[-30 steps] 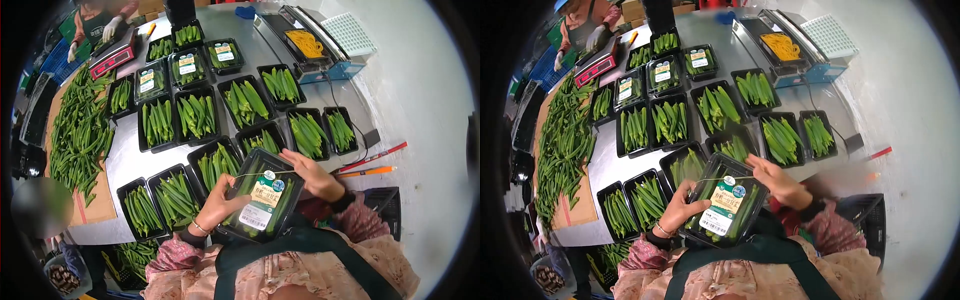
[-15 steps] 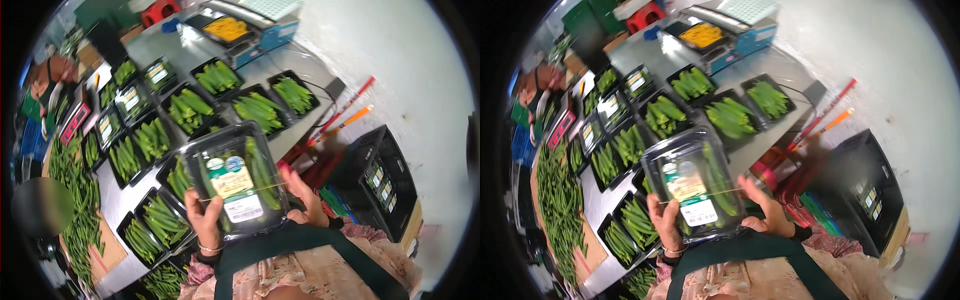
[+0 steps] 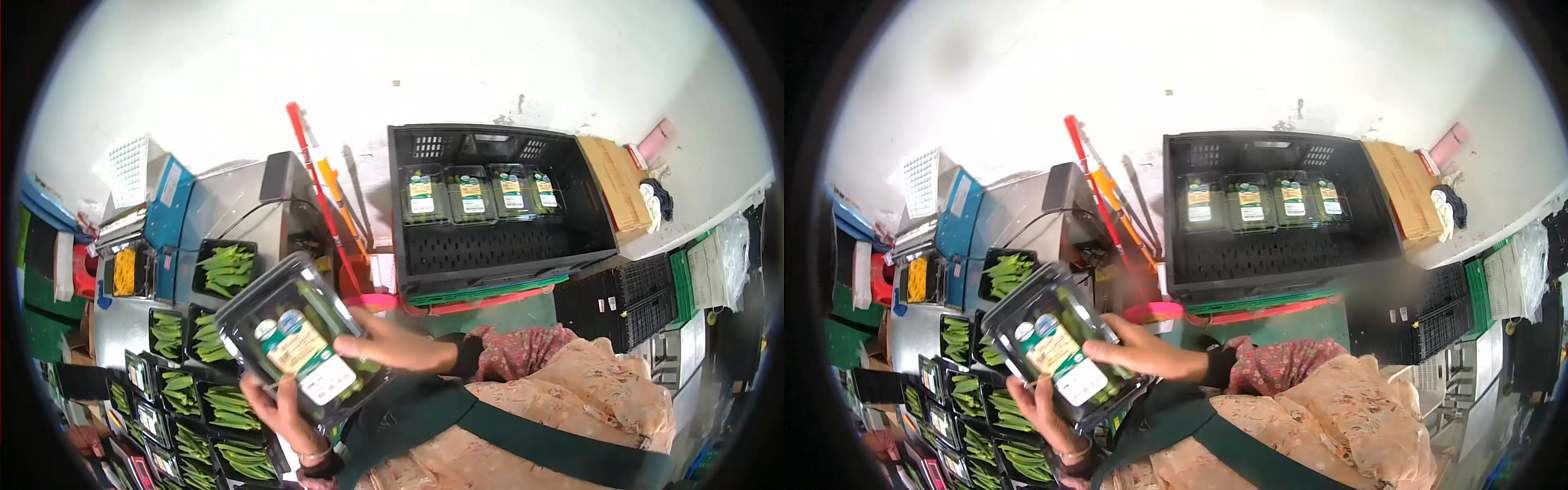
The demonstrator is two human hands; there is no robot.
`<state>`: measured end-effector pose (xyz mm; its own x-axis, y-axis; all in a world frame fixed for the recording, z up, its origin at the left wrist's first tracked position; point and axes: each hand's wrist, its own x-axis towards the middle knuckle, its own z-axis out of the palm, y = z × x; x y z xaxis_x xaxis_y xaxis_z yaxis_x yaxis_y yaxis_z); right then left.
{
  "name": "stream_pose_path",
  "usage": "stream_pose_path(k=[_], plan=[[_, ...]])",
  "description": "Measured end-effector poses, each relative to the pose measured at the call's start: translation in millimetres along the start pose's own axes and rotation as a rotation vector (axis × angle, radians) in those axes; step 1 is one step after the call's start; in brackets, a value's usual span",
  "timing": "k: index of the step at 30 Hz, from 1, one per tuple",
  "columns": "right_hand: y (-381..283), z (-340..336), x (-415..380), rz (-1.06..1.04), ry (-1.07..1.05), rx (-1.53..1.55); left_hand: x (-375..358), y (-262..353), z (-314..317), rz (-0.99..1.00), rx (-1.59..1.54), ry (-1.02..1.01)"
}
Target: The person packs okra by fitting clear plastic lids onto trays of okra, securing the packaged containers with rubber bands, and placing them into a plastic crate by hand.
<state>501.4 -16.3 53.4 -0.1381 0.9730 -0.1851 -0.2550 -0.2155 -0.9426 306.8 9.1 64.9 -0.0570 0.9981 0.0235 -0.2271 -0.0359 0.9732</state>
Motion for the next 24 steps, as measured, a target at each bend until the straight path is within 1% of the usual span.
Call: stream_pose_path(k=[1,2,4,6,7,8,9,10,12,14,15,16,18,20,22,24], plan=[[2,-19,-5,-0.110,0.026,0.071,3,-3,25,-0.035,0.045,-0.071],[-1,-34,-15,-0.128,0.171,0.054,6,-5,48,-0.068,0.092,-0.142],[-11,-79,-28,-0.083,0.274,0.046,15,-38,77,-0.090,0.151,-0.328],[-22,-131,-44,-0.044,0.364,0.164,13,-47,123,-0.255,0.002,-0.556],[-25,-165,-50,-0.020,0.369,0.171,12,-56,139,-0.273,-0.033,-0.635],[-24,-199,-54,0.011,0.362,0.180,9,-65,149,-0.291,-0.066,-0.702],[-17,-228,-56,0.043,0.459,0.207,7,-70,155,-0.383,-0.075,-0.715],[-12,-255,-54,0.080,0.547,0.231,5,-79,154,-0.389,-0.078,-0.724],[-11,-299,-51,0.143,0.611,0.046,6,-90,143,-0.494,-0.058,-0.702],[1,-360,-31,0.341,0.406,-0.297,6,-109,112,-0.618,0.005,-0.471],[11,-372,-19,0.347,0.295,-0.383,3,-112,106,-0.601,0.010,-0.392],[15,-375,-4,0.401,0.180,-0.506,0,-118,95,-0.600,0.013,-0.352],[64,-398,32,0.455,0.049,-0.857,-7,-120,80,-0.650,-0.024,-0.273],[82,-380,56,0.472,-0.102,-0.945,-14,-115,71,-0.652,0.009,-0.217],[99,-381,71,0.515,-0.210,-0.914,-17,-112,61,-0.640,0.039,-0.158],[119,-386,73,0.556,-0.172,-1.005,-19,-110,49,-0.614,0.065,-0.101]])
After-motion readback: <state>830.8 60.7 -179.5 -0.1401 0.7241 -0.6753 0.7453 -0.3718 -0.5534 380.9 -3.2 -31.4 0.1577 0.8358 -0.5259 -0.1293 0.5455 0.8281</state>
